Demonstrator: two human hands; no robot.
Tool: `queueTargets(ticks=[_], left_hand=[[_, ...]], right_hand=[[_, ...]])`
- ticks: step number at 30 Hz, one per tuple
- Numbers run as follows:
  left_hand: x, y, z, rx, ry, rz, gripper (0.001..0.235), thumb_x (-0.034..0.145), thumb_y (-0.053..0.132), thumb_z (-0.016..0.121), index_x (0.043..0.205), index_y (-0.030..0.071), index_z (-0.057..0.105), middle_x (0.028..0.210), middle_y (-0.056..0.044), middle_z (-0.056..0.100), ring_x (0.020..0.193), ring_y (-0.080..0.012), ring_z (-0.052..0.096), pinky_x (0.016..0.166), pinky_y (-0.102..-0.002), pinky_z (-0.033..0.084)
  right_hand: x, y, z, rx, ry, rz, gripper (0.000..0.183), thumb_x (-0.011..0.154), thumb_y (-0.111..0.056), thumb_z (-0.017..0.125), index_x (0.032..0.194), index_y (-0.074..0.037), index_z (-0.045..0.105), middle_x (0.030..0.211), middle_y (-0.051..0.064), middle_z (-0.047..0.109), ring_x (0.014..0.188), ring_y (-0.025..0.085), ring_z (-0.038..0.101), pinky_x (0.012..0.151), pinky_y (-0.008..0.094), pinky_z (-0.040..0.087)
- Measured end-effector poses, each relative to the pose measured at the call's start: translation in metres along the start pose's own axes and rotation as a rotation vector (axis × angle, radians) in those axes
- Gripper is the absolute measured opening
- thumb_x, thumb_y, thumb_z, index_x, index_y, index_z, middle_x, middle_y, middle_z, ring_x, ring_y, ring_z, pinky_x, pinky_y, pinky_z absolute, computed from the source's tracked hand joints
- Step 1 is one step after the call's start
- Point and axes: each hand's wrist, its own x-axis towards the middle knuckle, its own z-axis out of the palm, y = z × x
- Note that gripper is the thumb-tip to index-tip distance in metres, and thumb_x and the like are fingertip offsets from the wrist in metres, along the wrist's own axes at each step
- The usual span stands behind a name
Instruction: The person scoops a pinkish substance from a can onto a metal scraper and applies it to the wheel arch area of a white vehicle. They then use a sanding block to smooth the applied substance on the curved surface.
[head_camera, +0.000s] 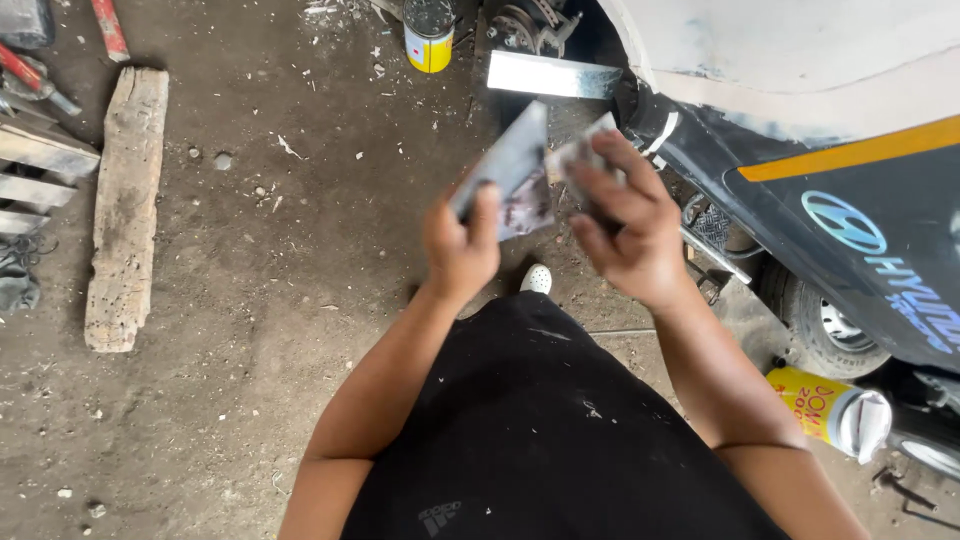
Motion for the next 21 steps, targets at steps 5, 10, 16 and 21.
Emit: queueTargets(ticks=[5,10,16,21], left_hand=[[-0.011,0.053,-0.009,0.004,0.187,0.716,0.028,0.113,0.012,0.053,0.135,-0.001,0.061,0.124,-0.019,0.072,0.112,-0.0276,0.075,0.092,-0.037,0.062],[-0.007,0.048,-0.019,-0.101,0.209,0.774,0.031,0.112,0.012,0.050,0.140,0.002,0.057,0.128,-0.020,0.069,0.112,-0.0293,0.075,0.092,-0.036,0.064],[0.003,0.009,-0.001,-1.149,-0.070,0.020,0.025,0.113,0.016,0.064,0.128,-0.004,0.067,0.118,-0.014,0.073,0.105,-0.0195,0.069,0.093,-0.034,0.057],[0.005,0.003,-0.020,-1.068,0.157,-0.046,0.024,0.106,0.020,0.067,0.117,-0.001,0.066,0.111,-0.009,0.072,0.097,-0.0171,0.069,0.085,-0.034,0.057]], right_hand=[[-0.012,-0.013,0.029,-0.231,-0.063,-0.129,0.036,0.085,-0.011,0.081,0.121,-0.011,0.076,0.135,0.012,0.067,0.143,0.038,0.053,0.119,0.055,0.043],[-0.023,-0.006,0.030,-0.212,-0.148,-0.178,0.038,0.082,-0.014,0.079,0.120,-0.013,0.076,0.137,0.014,0.065,0.142,0.041,0.049,0.115,0.056,0.041],[-0.030,0.012,0.027,0.582,0.061,-0.113,0.035,0.093,-0.013,0.070,0.127,-0.009,0.069,0.146,0.014,0.058,0.150,0.030,0.049,0.132,0.053,0.032],[-0.034,0.033,0.021,0.263,-0.027,0.144,0.033,0.096,-0.013,0.072,0.127,-0.004,0.070,0.148,0.021,0.059,0.143,0.038,0.055,0.121,0.053,0.045]])
